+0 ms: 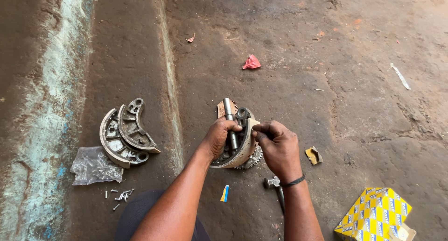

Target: The person assembles mechanical parts on the ground, using a hammer and a metal rod to secure components. They repeatedly hammer pins into a curved metal piece and a gear-like component, adjusting the parts between strikes.

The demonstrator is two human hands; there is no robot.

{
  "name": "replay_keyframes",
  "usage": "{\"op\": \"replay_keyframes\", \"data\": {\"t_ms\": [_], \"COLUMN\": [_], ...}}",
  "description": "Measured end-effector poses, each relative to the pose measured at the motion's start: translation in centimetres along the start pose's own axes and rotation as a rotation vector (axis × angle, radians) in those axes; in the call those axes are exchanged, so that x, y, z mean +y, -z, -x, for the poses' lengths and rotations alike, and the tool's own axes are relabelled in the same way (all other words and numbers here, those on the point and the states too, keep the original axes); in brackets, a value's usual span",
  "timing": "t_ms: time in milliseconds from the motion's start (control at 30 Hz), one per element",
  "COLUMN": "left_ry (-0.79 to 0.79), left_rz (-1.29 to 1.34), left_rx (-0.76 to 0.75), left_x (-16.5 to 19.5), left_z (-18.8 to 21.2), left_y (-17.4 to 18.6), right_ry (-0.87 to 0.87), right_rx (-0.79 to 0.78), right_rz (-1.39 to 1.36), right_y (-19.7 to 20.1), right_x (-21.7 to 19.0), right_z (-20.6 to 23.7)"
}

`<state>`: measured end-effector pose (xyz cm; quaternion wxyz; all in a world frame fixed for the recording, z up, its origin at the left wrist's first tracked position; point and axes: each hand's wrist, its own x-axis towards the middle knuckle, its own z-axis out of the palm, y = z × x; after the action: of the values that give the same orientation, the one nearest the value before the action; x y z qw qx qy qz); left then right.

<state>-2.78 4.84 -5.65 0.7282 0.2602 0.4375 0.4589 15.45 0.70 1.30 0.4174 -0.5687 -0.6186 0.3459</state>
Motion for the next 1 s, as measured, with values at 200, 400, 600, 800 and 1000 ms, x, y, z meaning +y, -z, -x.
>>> {"op": "replay_keyframes", "data": {"t_ms": [200,400,600,800,1000], "left_ry": [-0.045,-0.041,-0.131,-0.243,-0.211], "left_rz": [-0.068,-0.125,-0.090,-0.159,-0.290], "left_rx": [0.018,0.029,0.037,0.062,0.150], "left_x": [0.3,0.5,0.0,-0.1,0.3], "left_z": [0.4,0.6,0.4,0.8,1.4], "left_y": [-0.3,-0.7,-0.8,-1.6,-2.4], "right_ry": [-0.104,-0.244,-0.116,0.101,-0.011], "right_rx": [-0.122,-0.105,0.210,0.397,0.347], "right_rz": [-0.287,-0.448,-0.409,-0.300,-0.361], "right_y": [0.3,0.6,-2.0,-4.9,-5.0], "right_x": [1.3,2.0,2.4,2.9,2.8], "right_z": [-0.3,-0.6,1.3,3.2,3.3]}}
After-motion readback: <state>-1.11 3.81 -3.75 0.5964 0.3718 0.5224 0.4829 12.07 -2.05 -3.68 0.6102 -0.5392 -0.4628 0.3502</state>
